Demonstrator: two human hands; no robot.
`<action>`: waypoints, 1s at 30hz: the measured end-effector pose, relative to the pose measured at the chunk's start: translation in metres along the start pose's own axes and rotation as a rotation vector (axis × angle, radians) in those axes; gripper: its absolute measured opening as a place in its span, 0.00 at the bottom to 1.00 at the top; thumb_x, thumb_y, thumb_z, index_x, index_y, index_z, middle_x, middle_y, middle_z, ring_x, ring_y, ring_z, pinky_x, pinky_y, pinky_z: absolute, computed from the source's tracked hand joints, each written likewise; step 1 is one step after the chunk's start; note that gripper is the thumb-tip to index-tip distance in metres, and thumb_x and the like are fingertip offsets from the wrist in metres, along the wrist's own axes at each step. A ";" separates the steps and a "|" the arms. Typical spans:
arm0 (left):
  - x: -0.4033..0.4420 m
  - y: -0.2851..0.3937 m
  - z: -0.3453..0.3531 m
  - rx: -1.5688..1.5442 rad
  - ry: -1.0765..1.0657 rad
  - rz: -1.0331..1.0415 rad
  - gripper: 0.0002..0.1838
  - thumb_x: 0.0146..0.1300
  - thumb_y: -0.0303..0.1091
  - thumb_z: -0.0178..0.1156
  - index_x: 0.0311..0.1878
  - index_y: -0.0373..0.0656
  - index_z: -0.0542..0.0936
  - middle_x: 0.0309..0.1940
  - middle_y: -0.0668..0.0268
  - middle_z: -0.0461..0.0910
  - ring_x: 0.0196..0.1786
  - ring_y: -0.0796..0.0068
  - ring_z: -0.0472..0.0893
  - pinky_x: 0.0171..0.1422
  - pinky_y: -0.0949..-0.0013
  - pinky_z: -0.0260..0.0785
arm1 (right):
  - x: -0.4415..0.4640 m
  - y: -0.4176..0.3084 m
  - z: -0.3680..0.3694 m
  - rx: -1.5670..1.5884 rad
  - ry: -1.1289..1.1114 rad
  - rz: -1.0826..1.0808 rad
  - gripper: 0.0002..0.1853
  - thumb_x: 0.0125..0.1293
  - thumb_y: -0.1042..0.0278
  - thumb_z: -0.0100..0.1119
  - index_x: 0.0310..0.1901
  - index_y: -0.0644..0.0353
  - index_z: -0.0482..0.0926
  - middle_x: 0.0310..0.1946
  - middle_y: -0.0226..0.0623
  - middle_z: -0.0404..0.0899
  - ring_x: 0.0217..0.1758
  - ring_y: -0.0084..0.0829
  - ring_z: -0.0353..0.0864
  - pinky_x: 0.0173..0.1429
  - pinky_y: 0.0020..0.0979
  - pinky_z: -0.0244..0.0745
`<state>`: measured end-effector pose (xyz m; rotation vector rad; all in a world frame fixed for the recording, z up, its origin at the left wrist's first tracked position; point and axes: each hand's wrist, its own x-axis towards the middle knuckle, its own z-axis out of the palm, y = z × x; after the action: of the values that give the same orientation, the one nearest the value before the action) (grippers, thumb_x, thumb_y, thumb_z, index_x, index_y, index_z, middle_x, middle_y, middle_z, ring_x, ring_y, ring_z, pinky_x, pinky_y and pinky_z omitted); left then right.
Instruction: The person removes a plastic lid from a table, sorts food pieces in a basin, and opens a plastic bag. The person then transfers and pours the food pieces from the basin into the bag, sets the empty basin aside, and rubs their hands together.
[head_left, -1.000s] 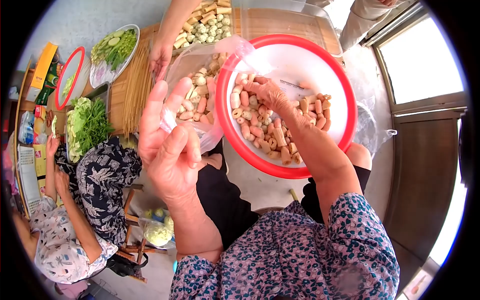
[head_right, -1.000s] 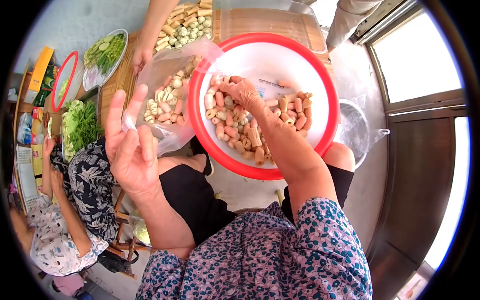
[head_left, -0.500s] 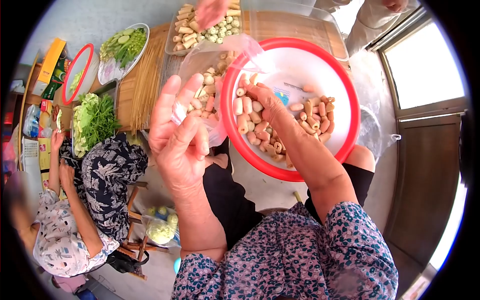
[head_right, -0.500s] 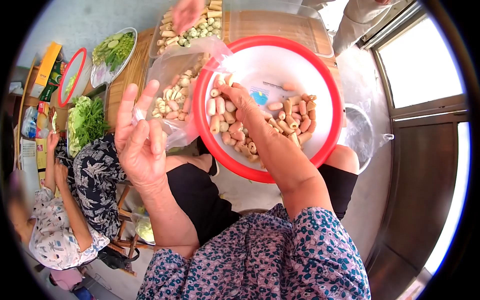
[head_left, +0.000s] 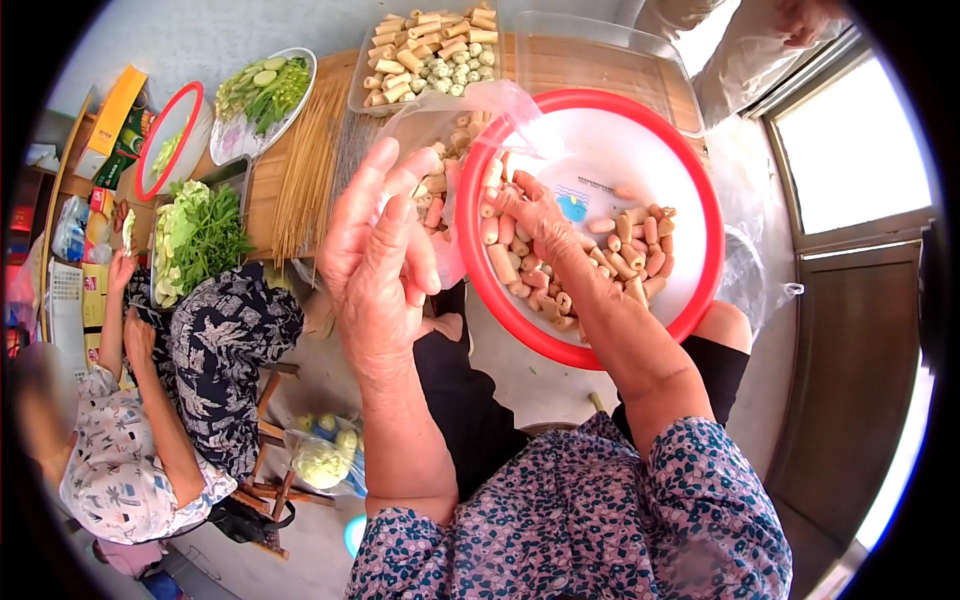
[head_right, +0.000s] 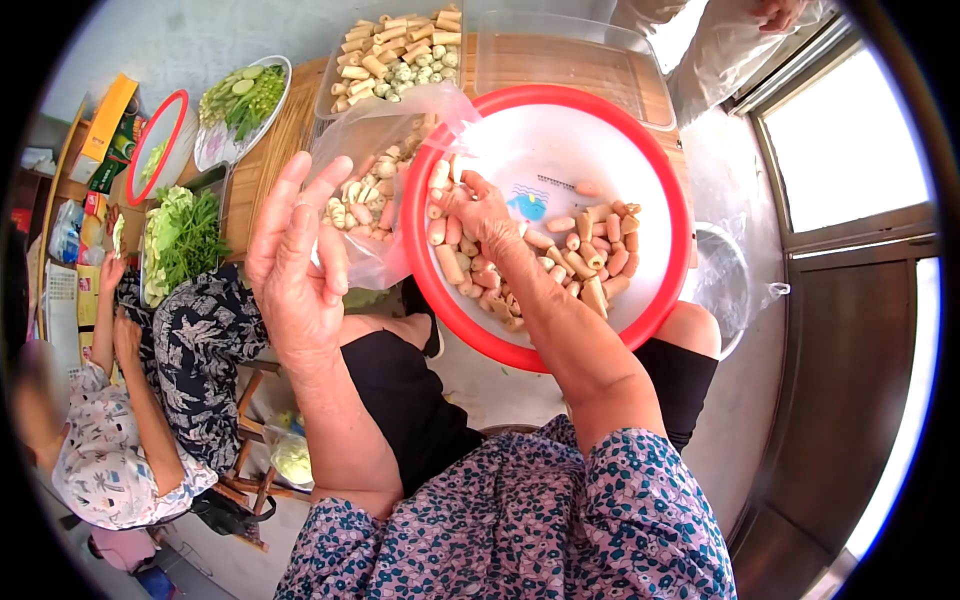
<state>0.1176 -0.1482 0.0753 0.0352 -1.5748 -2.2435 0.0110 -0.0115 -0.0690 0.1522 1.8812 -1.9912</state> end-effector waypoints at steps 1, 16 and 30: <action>0.000 0.000 0.000 0.000 0.002 0.003 0.24 0.66 0.33 0.54 0.63 0.32 0.65 0.52 0.47 0.76 0.15 0.92 0.65 0.15 0.87 0.52 | 0.005 0.008 0.001 0.057 -0.017 0.002 0.24 0.60 0.61 0.63 0.54 0.62 0.70 0.31 0.34 0.78 0.28 0.24 0.77 0.30 0.25 0.74; 0.000 -0.007 0.007 -0.084 -0.027 0.020 0.29 0.70 0.46 0.48 0.63 0.30 0.64 0.51 0.41 0.74 0.13 0.88 0.65 0.13 0.85 0.50 | 0.002 -0.109 0.065 -0.020 -0.289 0.075 0.28 0.65 0.47 0.53 0.55 0.65 0.73 0.48 0.54 0.75 0.54 0.42 0.74 0.58 0.39 0.67; -0.002 -0.010 0.002 -0.046 -0.064 0.006 0.31 0.69 0.50 0.47 0.63 0.30 0.63 0.56 0.37 0.69 0.13 0.87 0.60 0.13 0.86 0.51 | 0.037 0.010 -0.069 -0.822 -0.381 -0.177 0.34 0.53 0.41 0.61 0.54 0.60 0.75 0.56 0.45 0.72 0.57 0.44 0.72 0.58 0.39 0.68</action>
<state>0.1158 -0.1433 0.0665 -0.0539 -1.5527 -2.2966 -0.0320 0.0479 -0.0976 -0.5898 2.3072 -1.0755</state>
